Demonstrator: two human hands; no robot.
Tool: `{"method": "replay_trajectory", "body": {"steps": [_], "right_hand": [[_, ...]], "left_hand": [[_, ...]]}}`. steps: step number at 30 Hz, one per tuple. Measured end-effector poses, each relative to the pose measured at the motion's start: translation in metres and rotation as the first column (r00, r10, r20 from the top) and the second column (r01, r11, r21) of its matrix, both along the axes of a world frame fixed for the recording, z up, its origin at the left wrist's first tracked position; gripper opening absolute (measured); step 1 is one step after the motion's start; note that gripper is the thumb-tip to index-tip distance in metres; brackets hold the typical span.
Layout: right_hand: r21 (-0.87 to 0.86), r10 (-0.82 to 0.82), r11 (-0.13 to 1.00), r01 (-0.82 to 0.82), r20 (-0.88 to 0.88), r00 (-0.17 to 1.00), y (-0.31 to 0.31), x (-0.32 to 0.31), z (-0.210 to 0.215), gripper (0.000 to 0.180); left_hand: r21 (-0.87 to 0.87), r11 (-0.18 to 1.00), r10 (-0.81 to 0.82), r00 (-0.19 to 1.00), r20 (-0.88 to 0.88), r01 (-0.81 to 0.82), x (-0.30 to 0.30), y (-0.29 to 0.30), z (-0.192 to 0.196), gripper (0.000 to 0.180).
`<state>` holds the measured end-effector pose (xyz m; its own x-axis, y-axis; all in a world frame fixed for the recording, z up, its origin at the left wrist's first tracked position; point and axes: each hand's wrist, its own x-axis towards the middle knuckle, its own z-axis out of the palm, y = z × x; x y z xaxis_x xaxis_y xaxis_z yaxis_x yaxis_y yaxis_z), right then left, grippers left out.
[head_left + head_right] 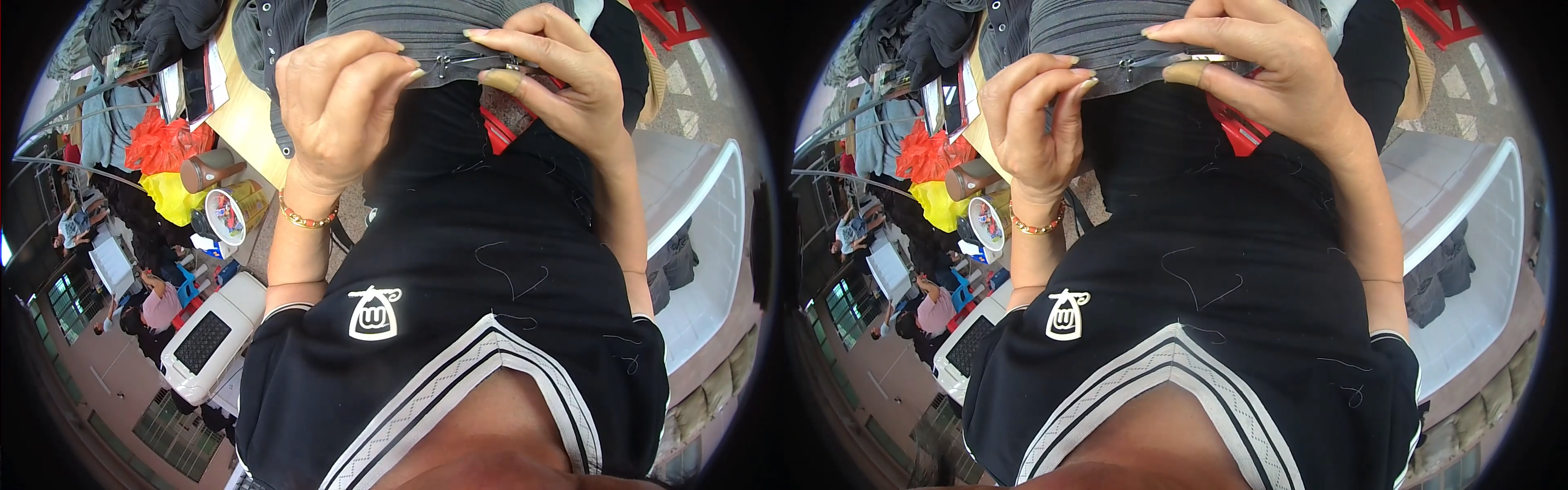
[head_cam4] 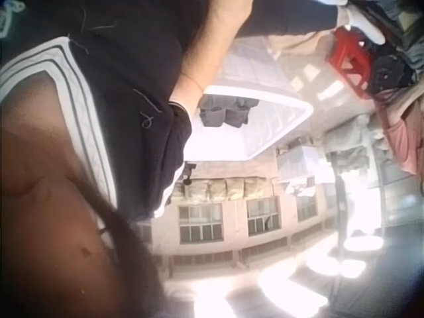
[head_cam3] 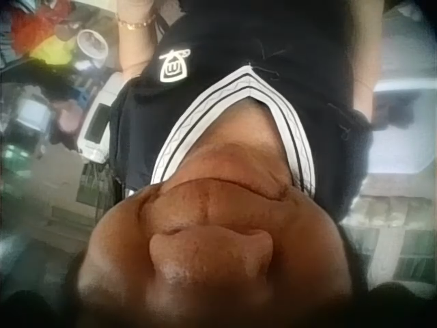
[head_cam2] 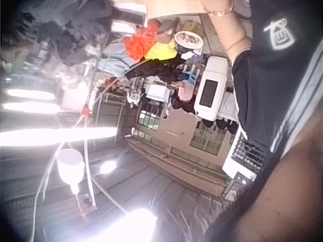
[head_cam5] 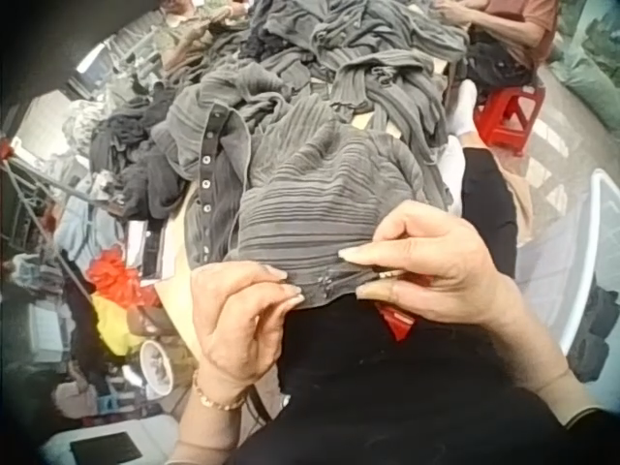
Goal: Trimming loose threads and excess fabric from grey garments using small scissors.
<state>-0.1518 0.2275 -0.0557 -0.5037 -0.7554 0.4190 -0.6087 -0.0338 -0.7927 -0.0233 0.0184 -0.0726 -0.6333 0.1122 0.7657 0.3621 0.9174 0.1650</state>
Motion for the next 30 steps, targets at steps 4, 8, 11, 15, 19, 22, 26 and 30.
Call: {"method": "replay_trajectory", "body": {"steps": [4,8,11,15,19,22,26,30], "right_hand": [[-0.066,0.023,0.997,-0.031,-0.12,0.993,-0.021,-0.011,-0.023,0.038],[-0.544,0.034,0.824,-0.159,-0.233,0.972,-0.024,-0.009,-0.026,0.039],[-0.06,-0.002,0.998,-0.004,-0.104,0.995,-0.001,-0.003,-0.009,0.039],[-0.06,-0.006,0.998,0.002,-0.067,0.998,0.0,-0.001,-0.01,0.04],[-0.044,-0.013,0.999,0.011,-0.026,1.0,0.001,0.001,-0.009,0.04],[-0.063,-0.009,0.998,0.006,-0.046,0.999,0.0,0.001,-0.01,0.04],[-0.064,0.021,0.998,-0.026,-0.065,0.998,-0.003,0.0,-0.008,0.04],[-0.096,0.025,0.994,-0.052,-0.273,0.962,-0.005,-0.008,-0.018,0.039]], "left_hand": [[0.133,0.991,0.015,0.999,0.044,-0.021,0.004,0.001,-0.002,0.022],[0.019,0.998,0.052,0.996,0.067,-0.054,0.007,0.005,0.002,0.031],[-0.151,0.985,0.096,0.993,0.067,-0.085,0.005,0.006,0.004,0.03],[-0.193,0.979,0.07,0.998,0.002,-0.069,0.003,0.003,-0.001,0.027],[-0.194,0.981,0.002,1.0,-0.014,-0.005,0.001,0.001,0.001,0.023],[-0.128,0.992,-0.012,1.0,0.028,0.016,0.0,0.002,0.001,0.023],[-0.04,0.999,-0.027,0.997,0.071,0.03,0.001,0.001,0.005,0.024],[0.003,0.999,-0.045,0.996,0.075,0.045,0.004,0.002,0.007,0.023]]}}
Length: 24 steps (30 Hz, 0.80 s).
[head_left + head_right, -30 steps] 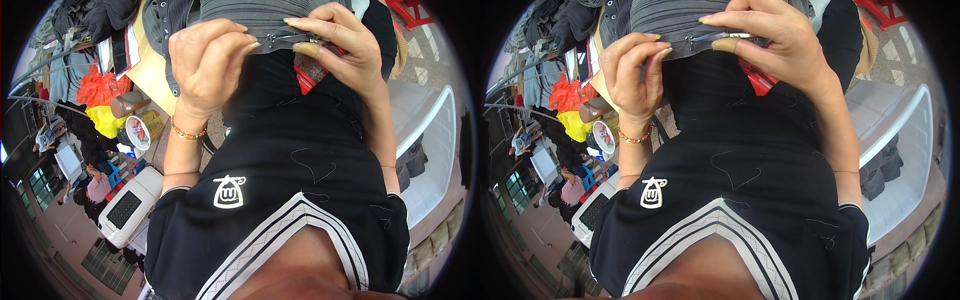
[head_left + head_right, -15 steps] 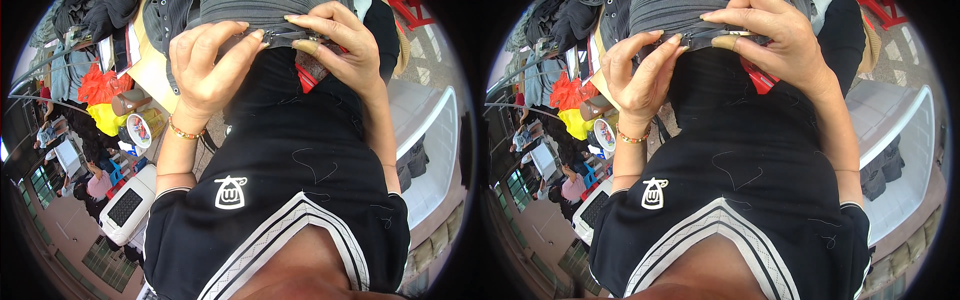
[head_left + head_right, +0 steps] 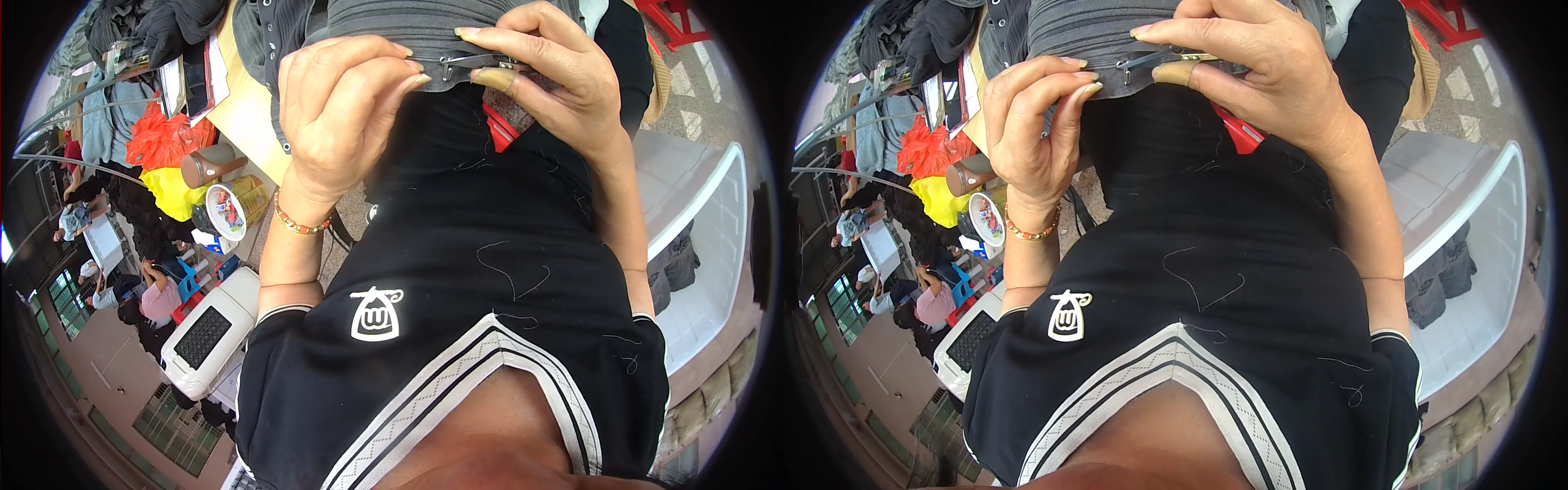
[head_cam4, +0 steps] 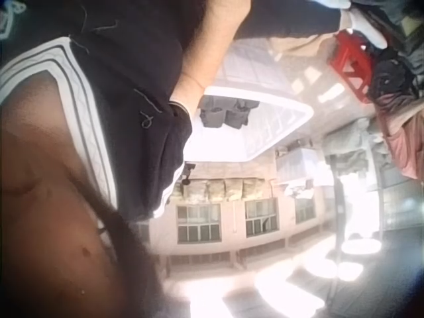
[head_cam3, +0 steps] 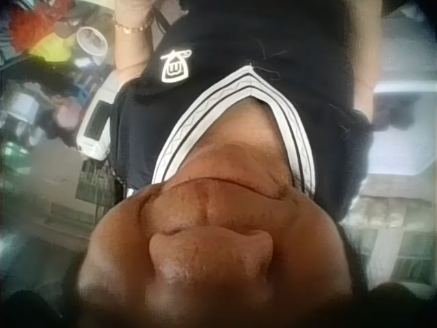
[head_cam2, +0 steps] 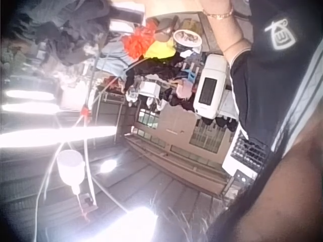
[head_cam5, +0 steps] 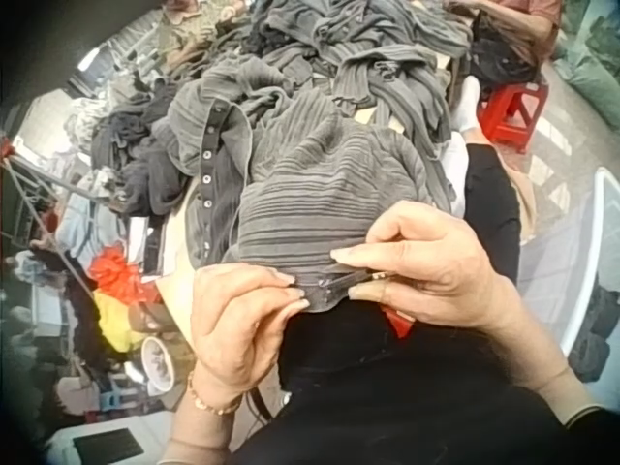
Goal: Trimming loose threads and excess fabric from grey garments using small scissors.
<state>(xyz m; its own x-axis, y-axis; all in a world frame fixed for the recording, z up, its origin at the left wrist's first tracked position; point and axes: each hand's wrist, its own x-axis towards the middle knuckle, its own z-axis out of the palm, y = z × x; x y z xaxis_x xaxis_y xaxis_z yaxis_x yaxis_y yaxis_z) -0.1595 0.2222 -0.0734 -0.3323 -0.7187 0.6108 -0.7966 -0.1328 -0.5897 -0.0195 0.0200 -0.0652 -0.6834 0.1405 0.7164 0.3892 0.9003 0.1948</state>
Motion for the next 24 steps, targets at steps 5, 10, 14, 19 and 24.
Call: {"method": "replay_trajectory", "body": {"steps": [5,10,14,19,24], "right_hand": [[0.035,-0.013,0.999,0.012,0.034,0.999,-0.003,0.008,0.017,0.037],[0.072,-0.048,0.996,0.043,0.074,0.996,-0.001,0.011,0.019,0.035],[0.031,-0.055,0.998,0.054,0.046,0.997,-0.002,0.012,0.017,0.034],[0.012,-0.121,0.992,0.122,0.215,0.969,0.002,0.008,0.013,0.032],[-0.041,-0.16,0.983,0.177,0.273,0.949,0.003,0.005,0.004,0.034]], "left_hand": [[0.064,0.997,0.035,0.999,-0.035,-0.033,0.003,0.007,-0.003,0.021],[0.078,0.997,0.031,0.999,-0.034,-0.029,0.0,0.016,0.0,0.02],[0.174,0.984,0.024,0.999,0.034,-0.029,0.005,0.02,-0.001,0.019],[0.137,0.969,0.206,0.978,0.023,-0.207,0.0,0.01,-0.005,0.029],[0.156,0.958,0.234,0.971,0.057,-0.24,0.003,-0.012,-0.015,0.027]]}}
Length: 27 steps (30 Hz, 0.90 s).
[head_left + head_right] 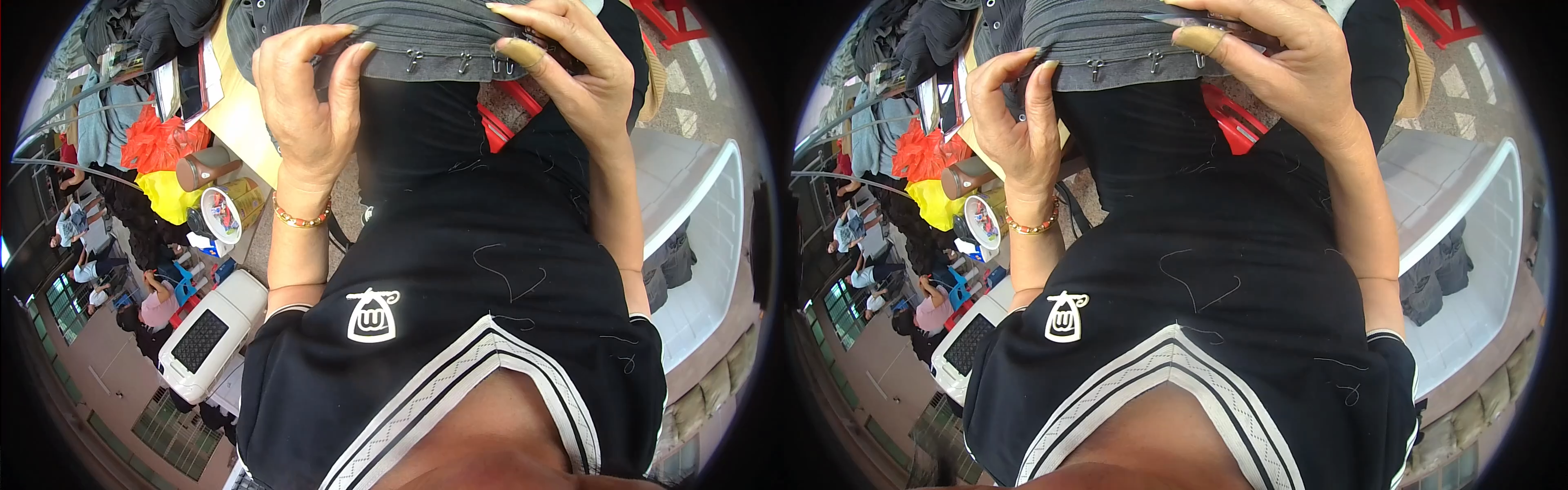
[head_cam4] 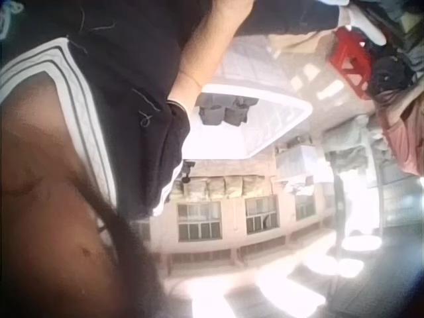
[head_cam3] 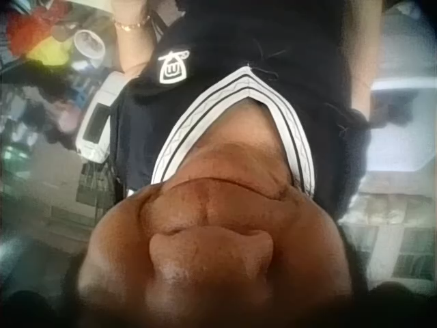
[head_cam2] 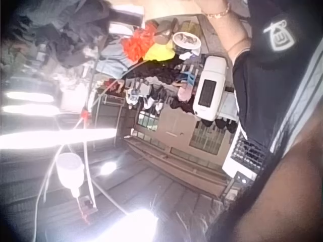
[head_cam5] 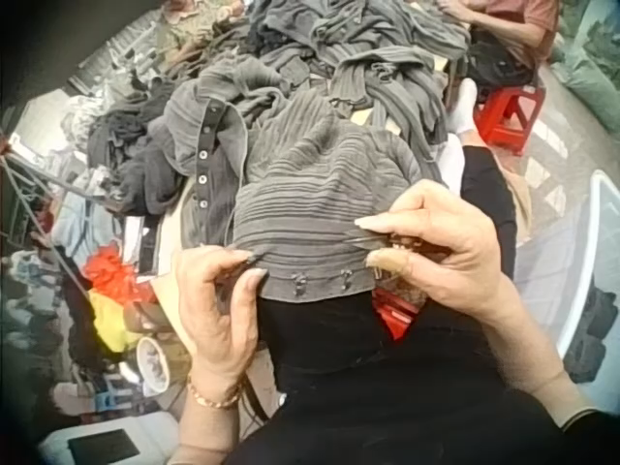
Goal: Trimming loose threads and excess fabric from grey garments using small scissors.
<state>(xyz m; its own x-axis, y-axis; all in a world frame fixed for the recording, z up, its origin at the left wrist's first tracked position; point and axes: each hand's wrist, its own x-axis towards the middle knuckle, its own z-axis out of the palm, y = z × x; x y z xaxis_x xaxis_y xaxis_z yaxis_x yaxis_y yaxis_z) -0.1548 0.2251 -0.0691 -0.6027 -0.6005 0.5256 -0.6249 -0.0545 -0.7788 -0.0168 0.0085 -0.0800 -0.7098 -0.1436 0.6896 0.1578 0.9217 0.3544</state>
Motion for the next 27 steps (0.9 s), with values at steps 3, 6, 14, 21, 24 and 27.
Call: {"method": "replay_trajectory", "body": {"steps": [3,6,14,21,24,27], "right_hand": [[-0.017,0.019,1.0,-0.017,0.074,0.997,-0.005,0.001,-0.002,0.033],[-0.019,0.078,0.997,-0.079,-0.07,0.994,0.0,-0.008,-0.025,0.035],[0.056,0.082,0.995,-0.077,-0.097,0.992,-0.001,-0.004,-0.018,0.038],[0.032,0.113,0.993,-0.11,-0.102,0.988,-0.006,0.0,-0.016,0.042],[0.023,0.14,0.99,-0.138,-0.121,0.983,-0.01,0.0,-0.014,0.043],[0.041,0.161,0.987,-0.156,-0.176,0.971,-0.011,0.0,-0.01,0.043]], "left_hand": [[-0.049,0.998,-0.045,0.995,-0.084,0.041,-0.005,-0.011,-0.004,0.022],[0.002,1.0,-0.011,0.996,-0.09,0.011,-0.007,-0.024,-0.006,0.017],[0.326,0.946,0.009,0.999,-0.031,0.001,0.007,-0.034,-0.02,0.02],[0.058,0.993,-0.105,0.994,-0.031,0.106,0.007,-0.017,-0.004,0.034],[-0.032,0.991,-0.133,0.983,-0.129,0.129,0.002,-0.022,-0.01,0.034],[-0.14,0.983,-0.146,0.965,-0.217,0.117,-0.002,-0.023,-0.012,0.029]]}}
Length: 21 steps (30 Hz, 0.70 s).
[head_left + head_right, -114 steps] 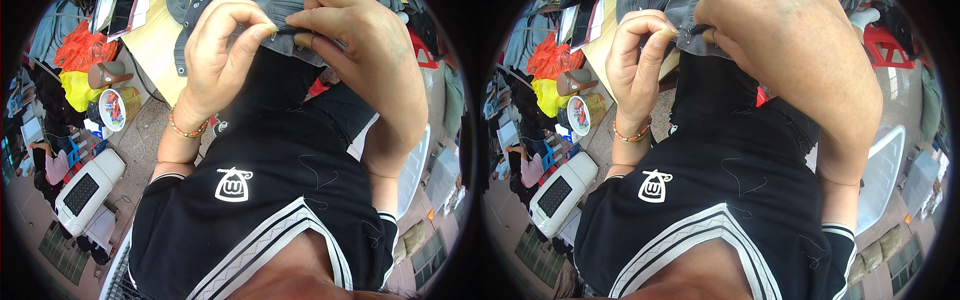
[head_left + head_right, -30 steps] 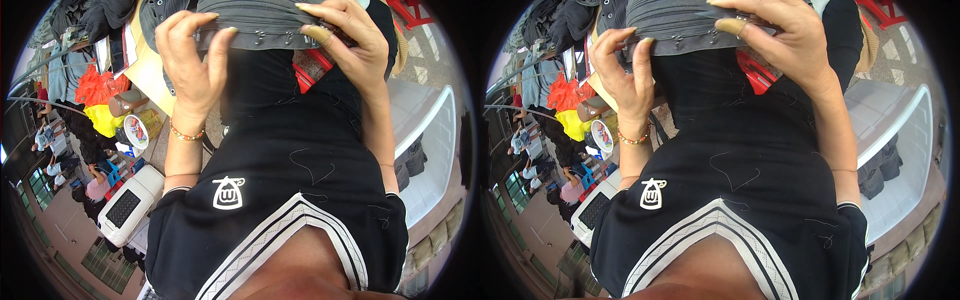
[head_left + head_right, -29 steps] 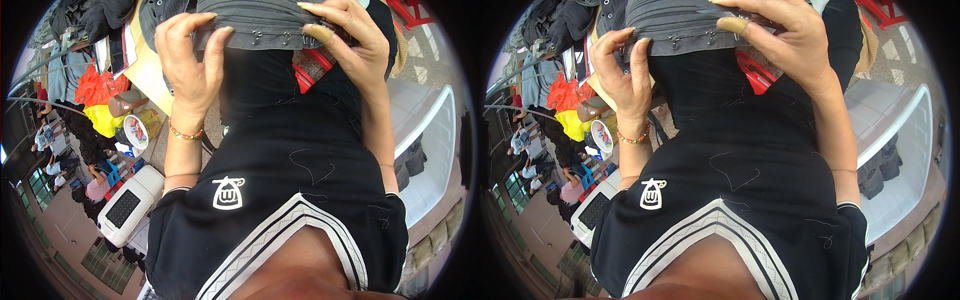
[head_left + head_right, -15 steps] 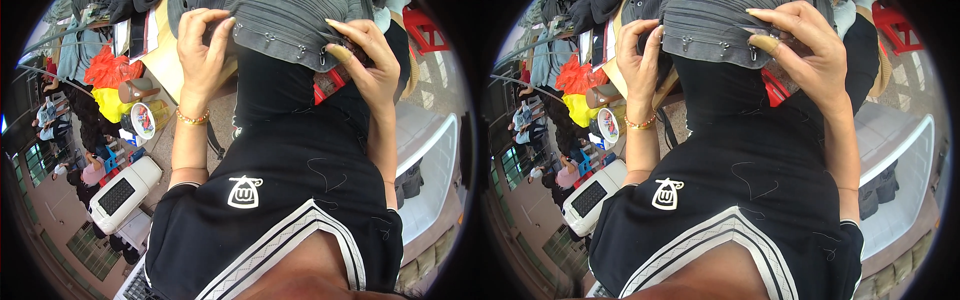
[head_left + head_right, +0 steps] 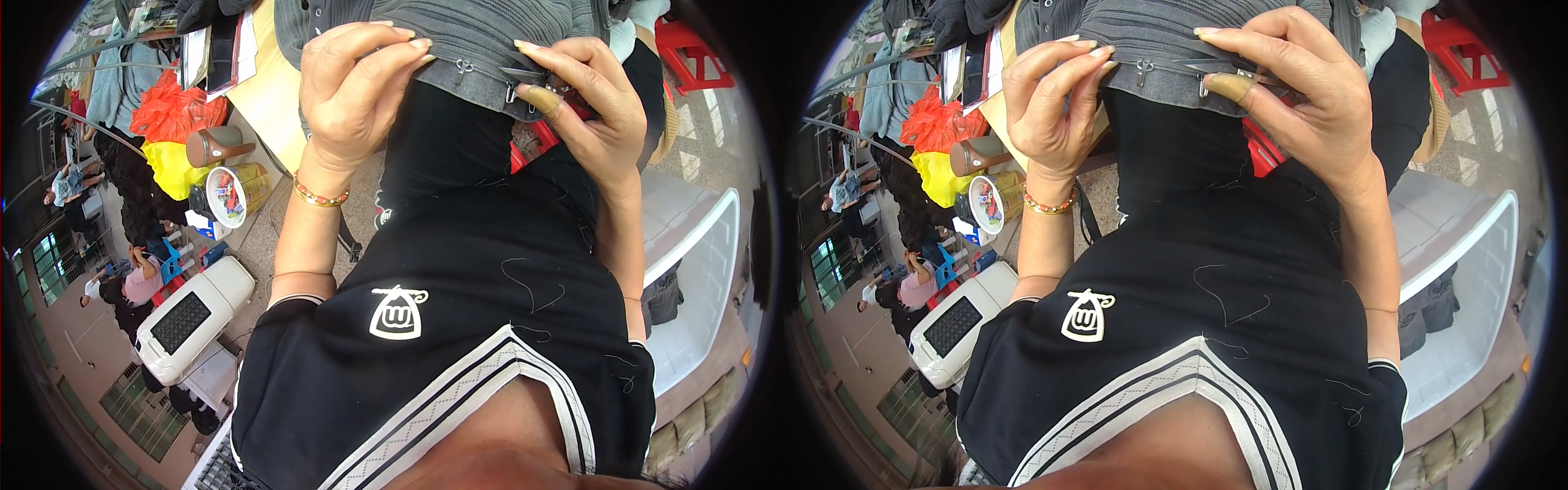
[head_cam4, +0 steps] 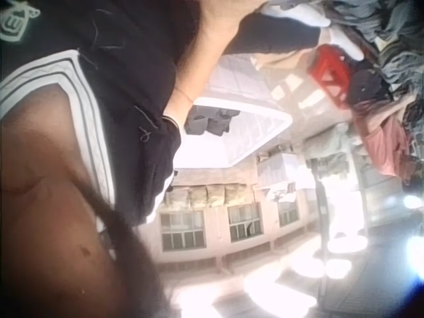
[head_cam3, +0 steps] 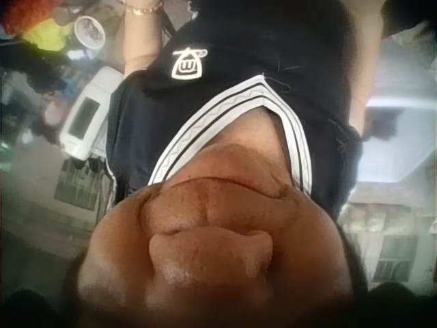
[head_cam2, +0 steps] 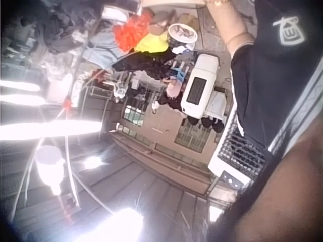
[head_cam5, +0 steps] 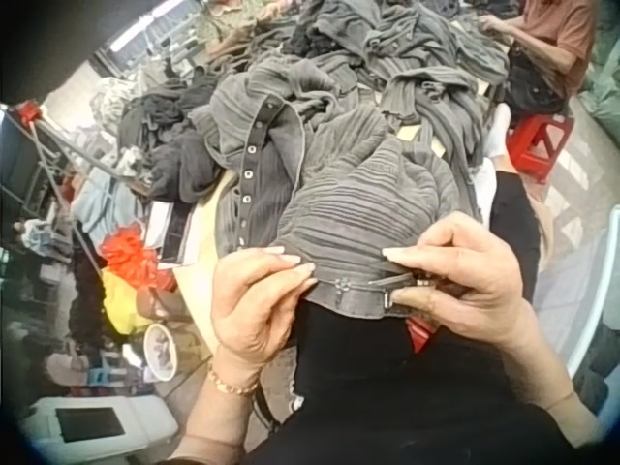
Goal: Trimming loose threads and excess fabric from grey garments using small scissors.
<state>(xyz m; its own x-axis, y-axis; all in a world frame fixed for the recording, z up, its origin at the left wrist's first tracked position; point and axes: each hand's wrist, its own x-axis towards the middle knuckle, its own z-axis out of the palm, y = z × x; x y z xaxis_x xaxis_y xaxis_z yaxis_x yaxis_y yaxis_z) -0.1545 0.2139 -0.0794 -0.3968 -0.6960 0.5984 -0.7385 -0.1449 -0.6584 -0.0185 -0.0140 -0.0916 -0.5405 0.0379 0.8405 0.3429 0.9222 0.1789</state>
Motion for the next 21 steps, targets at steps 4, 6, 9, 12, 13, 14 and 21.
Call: {"method": "replay_trajectory", "body": {"steps": [4,6,9,12,13,14,21], "right_hand": [[0.034,0.028,0.999,-0.025,-0.085,0.996,-0.006,0.001,0.009,0.043],[0.04,0.044,0.998,-0.04,-0.108,0.993,-0.009,0.001,0.013,0.043],[0.088,0.056,0.995,-0.042,-0.168,0.984,-0.013,0.003,0.022,0.043],[0.122,0.051,0.992,-0.025,-0.217,0.975,-0.016,0.006,0.027,0.043],[0.115,0.049,0.993,-0.023,-0.227,0.973,-0.017,0.007,0.027,0.042],[0.116,0.049,0.993,-0.023,-0.227,0.973,-0.018,0.008,0.028,0.042],[0.077,0.072,0.995,-0.057,-0.207,0.976,-0.015,0.002,0.022,0.039]], "left_hand": [[0.011,1.0,-0.023,1.0,-0.008,0.024,0.002,0.006,0.004,0.025],[0.023,0.999,-0.027,1.0,0.006,0.027,0.005,0.011,0.007,0.024],[0.027,0.999,-0.02,1.0,0.024,0.019,0.011,0.018,0.014,0.023],[0.019,1.0,-0.007,0.999,0.037,0.007,0.012,0.023,0.02,0.022],[0.018,1.0,-0.005,0.999,0.048,0.004,0.012,0.024,0.02,0.022],[0.019,1.0,-0.004,0.999,0.048,0.003,0.012,0.024,0.019,0.022],[0.117,0.991,-0.081,0.993,0.081,0.071,0.013,0.03,0.021,0.024]]}}
